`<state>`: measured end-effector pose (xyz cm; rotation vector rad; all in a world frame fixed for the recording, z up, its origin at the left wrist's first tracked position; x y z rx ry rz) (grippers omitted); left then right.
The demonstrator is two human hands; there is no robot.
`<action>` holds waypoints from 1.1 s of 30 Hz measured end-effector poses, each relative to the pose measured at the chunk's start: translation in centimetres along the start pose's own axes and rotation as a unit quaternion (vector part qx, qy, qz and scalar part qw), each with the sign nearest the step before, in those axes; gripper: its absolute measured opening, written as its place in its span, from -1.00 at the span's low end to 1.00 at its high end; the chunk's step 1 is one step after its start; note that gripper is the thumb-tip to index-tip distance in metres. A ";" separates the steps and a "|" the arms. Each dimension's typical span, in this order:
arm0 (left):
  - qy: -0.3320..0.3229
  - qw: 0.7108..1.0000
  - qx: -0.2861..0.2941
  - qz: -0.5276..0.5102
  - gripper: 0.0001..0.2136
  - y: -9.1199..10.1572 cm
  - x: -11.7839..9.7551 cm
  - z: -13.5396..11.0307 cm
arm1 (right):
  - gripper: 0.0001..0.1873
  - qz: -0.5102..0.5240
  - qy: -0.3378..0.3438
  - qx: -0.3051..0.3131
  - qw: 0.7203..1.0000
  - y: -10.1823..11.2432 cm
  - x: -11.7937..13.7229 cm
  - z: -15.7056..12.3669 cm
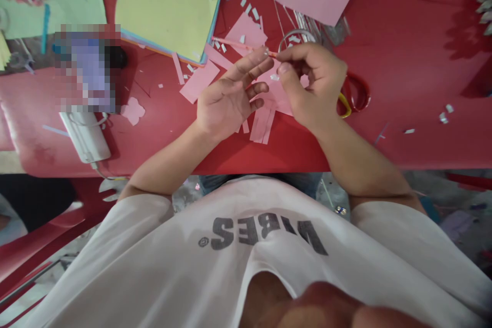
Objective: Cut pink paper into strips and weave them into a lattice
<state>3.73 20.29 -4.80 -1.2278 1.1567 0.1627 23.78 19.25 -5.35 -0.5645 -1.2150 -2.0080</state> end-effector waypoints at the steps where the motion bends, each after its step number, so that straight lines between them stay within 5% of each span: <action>1: 0.001 1.000 0.000 0.001 -0.45 0.0 0.1 0.0 | -0.76 -0.003 -0.008 0.010 1.000 0.1 0.3 -0.3; 11: -0.058 0.995 -0.015 0.078 -0.56 0.7 1.8 0.2 | -0.85 0.049 0.027 -0.087 0.995 0.3 1.8 -0.6; 17: -0.141 0.978 0.000 0.156 -0.54 1.6 2.1 0.5 | -0.89 0.004 0.035 -0.065 0.997 0.9 1.6 -0.4; 26: -0.157 0.947 -0.008 0.280 -0.54 0.9 1.1 -0.4 | -0.90 -0.050 0.015 -0.011 0.999 1.1 1.2 -0.5; 33: -0.177 0.951 0.031 0.252 -0.40 2.3 1.7 0.7 | -0.85 -0.021 0.053 -0.033 0.998 1.4 1.5 -0.2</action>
Point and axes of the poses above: each hand's wrist, its own z-axis towards the middle knuckle, its own y-axis out of the back of the hand, x = y × z, the point moved 1 cm from there along z, towards the middle knuckle, and after that the axes turned 10 degrees about -z, right-handed, at the moved point
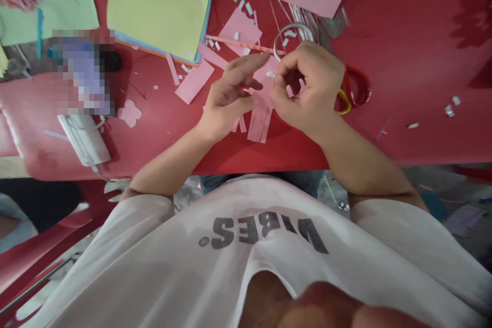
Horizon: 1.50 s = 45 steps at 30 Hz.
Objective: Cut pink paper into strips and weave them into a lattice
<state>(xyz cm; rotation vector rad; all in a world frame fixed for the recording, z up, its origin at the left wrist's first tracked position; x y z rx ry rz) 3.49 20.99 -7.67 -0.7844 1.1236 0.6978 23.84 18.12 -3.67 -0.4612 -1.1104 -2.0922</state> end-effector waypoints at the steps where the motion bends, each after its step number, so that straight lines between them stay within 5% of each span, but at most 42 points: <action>1: -0.004 1.000 0.011 -0.010 -0.37 0.2 0.1 0.2 | -0.85 0.000 -0.001 -0.002 1.000 0.0 0.1 0.0; 7: 0.034 0.996 0.006 -0.086 -0.50 0.5 0.0 0.6 | -0.91 -0.049 -0.044 0.016 0.998 0.2 0.2 0.1; 19: 0.018 1.000 -0.001 -0.025 -0.50 1.0 0.8 0.2 | -0.90 -0.045 -0.015 0.013 0.999 -0.2 -0.4 -0.1; 36: 0.016 0.998 0.048 -0.030 -0.32 -0.2 0.4 -0.2 | -0.85 -0.062 -0.027 -0.004 0.998 0.4 0.7 0.1; 41: 0.001 0.998 0.059 -0.034 -0.31 -0.4 0.7 -0.4 | -0.89 -0.095 -0.083 0.059 0.990 0.4 0.6 -0.3; 45: 0.002 0.997 0.069 -0.038 -0.26 -0.5 1.0 -0.4 | -0.90 -0.078 -0.074 0.045 0.993 0.4 0.7 -0.5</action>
Point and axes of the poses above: each hand's wrist, its own z-axis towards the middle knuckle, its own y-axis out of the back of the hand, x = y × z, the point moved 1 cm from there along z, towards the middle knuckle, and after that the axes turned 10 degrees about -z, right-handed, at the moved point
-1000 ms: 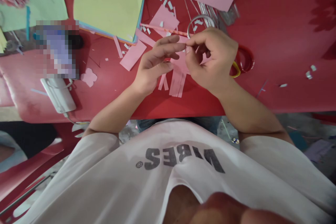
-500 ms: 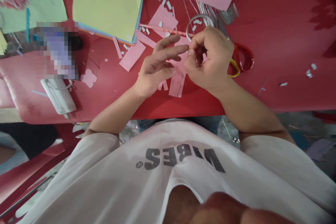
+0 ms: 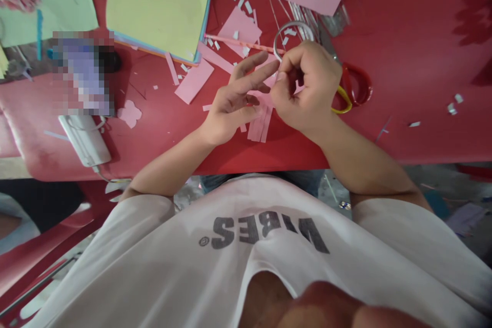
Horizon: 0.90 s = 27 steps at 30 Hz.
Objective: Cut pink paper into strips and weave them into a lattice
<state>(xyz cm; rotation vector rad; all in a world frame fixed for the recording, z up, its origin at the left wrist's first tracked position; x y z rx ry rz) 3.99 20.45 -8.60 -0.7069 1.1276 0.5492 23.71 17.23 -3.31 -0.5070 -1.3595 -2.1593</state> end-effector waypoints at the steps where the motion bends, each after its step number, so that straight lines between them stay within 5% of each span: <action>1: 0.003 1.000 -0.003 -0.002 -0.25 -0.1 0.1 0.0 | -0.89 0.007 0.001 -0.007 1.000 -0.1 0.0 0.0; 6: 0.022 0.999 -0.024 -0.018 -0.23 -0.4 0.1 0.0 | -0.89 0.009 -0.022 0.001 1.000 -0.6 -0.3 -0.3; 11: 0.018 1.000 -0.008 -0.016 -0.12 -0.6 0.5 0.3 | -0.91 0.029 0.034 -0.041 0.998 -1.1 -0.6 -0.3; 18: -0.014 0.995 0.002 -0.097 0.10 -0.3 0.9 0.8 | -0.54 0.017 0.133 0.023 0.991 -1.8 -0.7 -1.0; 27: 0.123 0.979 -0.036 -0.157 -0.21 -0.3 -2.1 0.7 | -0.78 0.070 0.012 -0.017 0.997 -0.7 -0.2 -0.5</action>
Point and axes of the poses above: each hand's wrist, its own z-axis towards the middle knuckle, its own y-axis out of the back of the hand, x = y × z, the point moved 1 cm from there along z, towards the middle knuckle, and after that the axes turned 10 degrees about -z, right-handed, at the moved point
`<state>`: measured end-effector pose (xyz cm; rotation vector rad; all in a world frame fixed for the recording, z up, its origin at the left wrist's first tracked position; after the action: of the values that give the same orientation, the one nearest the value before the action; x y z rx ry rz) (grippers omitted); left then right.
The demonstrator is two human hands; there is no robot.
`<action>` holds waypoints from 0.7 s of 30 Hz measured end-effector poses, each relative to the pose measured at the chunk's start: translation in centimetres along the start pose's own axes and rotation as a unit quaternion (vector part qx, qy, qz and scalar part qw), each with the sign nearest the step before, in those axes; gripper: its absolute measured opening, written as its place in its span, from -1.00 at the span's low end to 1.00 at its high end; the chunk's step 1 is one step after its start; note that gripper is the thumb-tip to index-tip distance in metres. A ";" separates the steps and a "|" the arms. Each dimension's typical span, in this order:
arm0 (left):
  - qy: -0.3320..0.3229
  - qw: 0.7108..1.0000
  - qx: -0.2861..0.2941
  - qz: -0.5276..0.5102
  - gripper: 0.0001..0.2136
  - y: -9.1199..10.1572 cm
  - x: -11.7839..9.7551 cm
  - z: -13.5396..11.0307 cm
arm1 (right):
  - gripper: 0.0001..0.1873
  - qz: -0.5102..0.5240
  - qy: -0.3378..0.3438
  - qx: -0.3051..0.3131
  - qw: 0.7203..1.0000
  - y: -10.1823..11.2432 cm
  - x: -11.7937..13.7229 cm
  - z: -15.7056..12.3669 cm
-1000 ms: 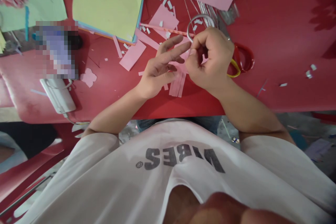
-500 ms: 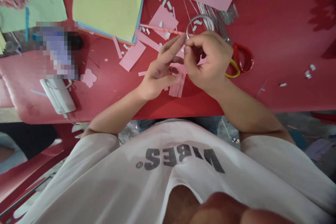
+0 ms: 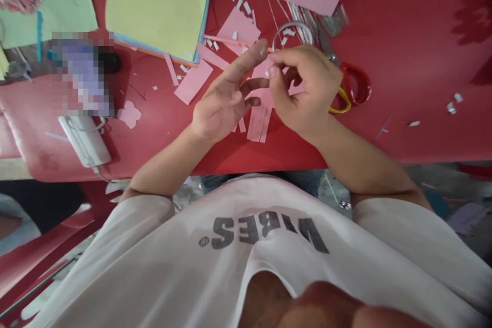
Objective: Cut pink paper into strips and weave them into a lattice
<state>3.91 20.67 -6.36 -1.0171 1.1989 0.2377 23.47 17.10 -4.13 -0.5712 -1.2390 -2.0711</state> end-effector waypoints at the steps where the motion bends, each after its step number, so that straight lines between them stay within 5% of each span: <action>1: 0.003 1.000 -0.003 0.007 -0.22 0.1 0.1 0.0 | -0.79 -0.001 -0.006 -0.005 1.000 0.2 0.1 0.2; 8: -0.096 0.991 0.040 0.079 -0.15 1.0 1.7 0.6 | -0.83 -0.077 -0.023 -0.009 0.997 0.0 0.5 0.5; 21: -0.075 0.992 0.010 0.102 -0.18 0.8 2.2 0.4 | -0.88 -0.006 -0.045 -0.010 0.999 -0.9 -0.3 0.3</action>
<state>4.52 20.66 -8.63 -0.8449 1.1645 0.4541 23.04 17.80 -4.72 -0.6747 -1.2763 -2.0912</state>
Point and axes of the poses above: each hand's wrist, its own z-axis towards the middle knuckle, its own y-axis out of the back of the hand, x = y × z, the point moved 1 cm from there along z, towards the middle knuckle, and after that the axes turned 10 degrees about -z, right-handed, at the moved point
